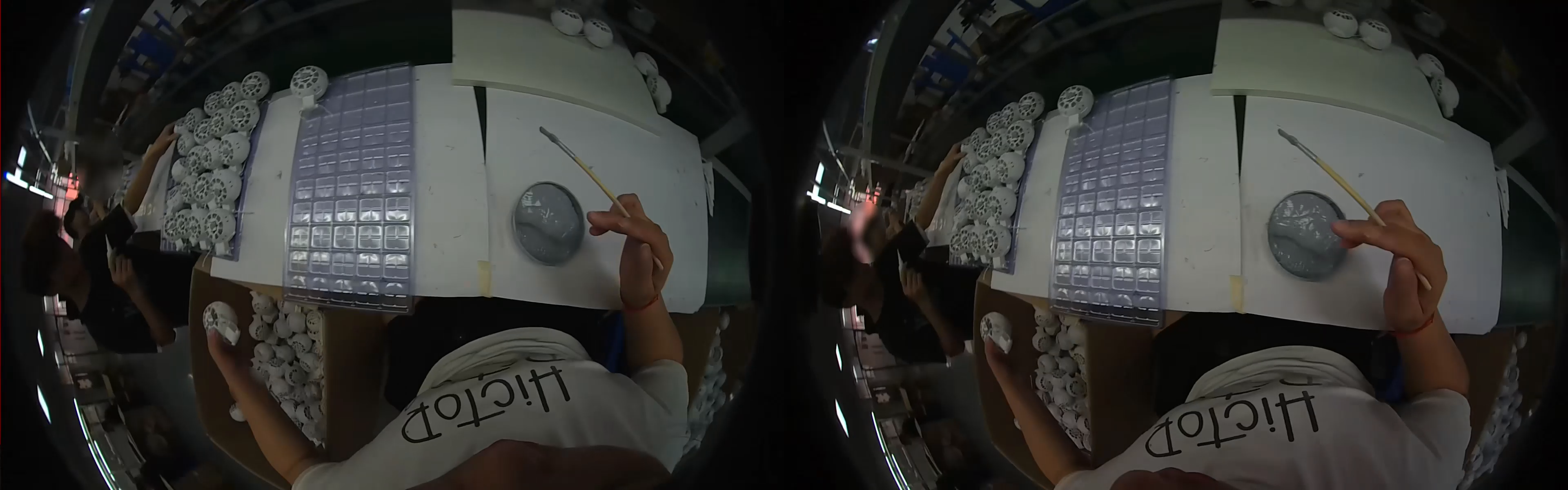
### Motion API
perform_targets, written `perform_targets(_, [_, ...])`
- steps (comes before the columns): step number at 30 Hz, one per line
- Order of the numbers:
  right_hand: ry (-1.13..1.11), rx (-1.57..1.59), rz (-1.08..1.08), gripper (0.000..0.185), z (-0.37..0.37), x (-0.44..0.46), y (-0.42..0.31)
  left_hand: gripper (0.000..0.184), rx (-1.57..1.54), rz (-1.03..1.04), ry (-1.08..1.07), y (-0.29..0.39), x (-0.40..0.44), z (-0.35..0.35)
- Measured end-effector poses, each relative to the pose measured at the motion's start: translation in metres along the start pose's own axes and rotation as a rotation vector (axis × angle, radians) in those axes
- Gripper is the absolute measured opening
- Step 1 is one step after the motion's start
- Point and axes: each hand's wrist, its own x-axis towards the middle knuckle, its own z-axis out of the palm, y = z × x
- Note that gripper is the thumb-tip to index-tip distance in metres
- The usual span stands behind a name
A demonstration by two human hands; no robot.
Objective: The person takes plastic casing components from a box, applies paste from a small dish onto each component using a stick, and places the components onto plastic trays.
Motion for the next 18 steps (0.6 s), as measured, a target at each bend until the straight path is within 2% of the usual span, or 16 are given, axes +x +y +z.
perform_targets(2, [-0.041, 0.092, -0.086, 0.024, 0.02, 0.01, -0.01, 0.073, 0.182, 0.193, -0.163, 0.001, -0.025, 0.084])
perform_targets(4, [-0.046, 0.112, -0.152, 0.018, 0.033, 0.021, -0.015, 0.082, 0.214, 0.185, -0.339, -0.007, -0.053, 0.171])
perform_targets(6, [-0.099, 0.084, -0.207, 0.004, 0.047, 0.028, -0.033, 0.083, 0.224, 0.13, -0.475, -0.02, -0.079, 0.236])
perform_targets(8, [-0.147, 0.095, -0.201, 0.02, 0.058, 0.033, -0.045, 0.081, 0.248, 0.022, -0.618, -0.035, -0.093, 0.27])
perform_targets(12, [-0.158, -0.03, -0.222, 0.024, 0.07, 0.028, -0.051, 0.072, 0.204, -0.176, -0.811, -0.058, -0.114, 0.312])
perform_targets(18, [-0.023, -0.106, -0.263, 0.027, 0.073, 0.011, -0.04, 0.068, 0.139, -0.274, -0.884, -0.083, -0.134, 0.332])
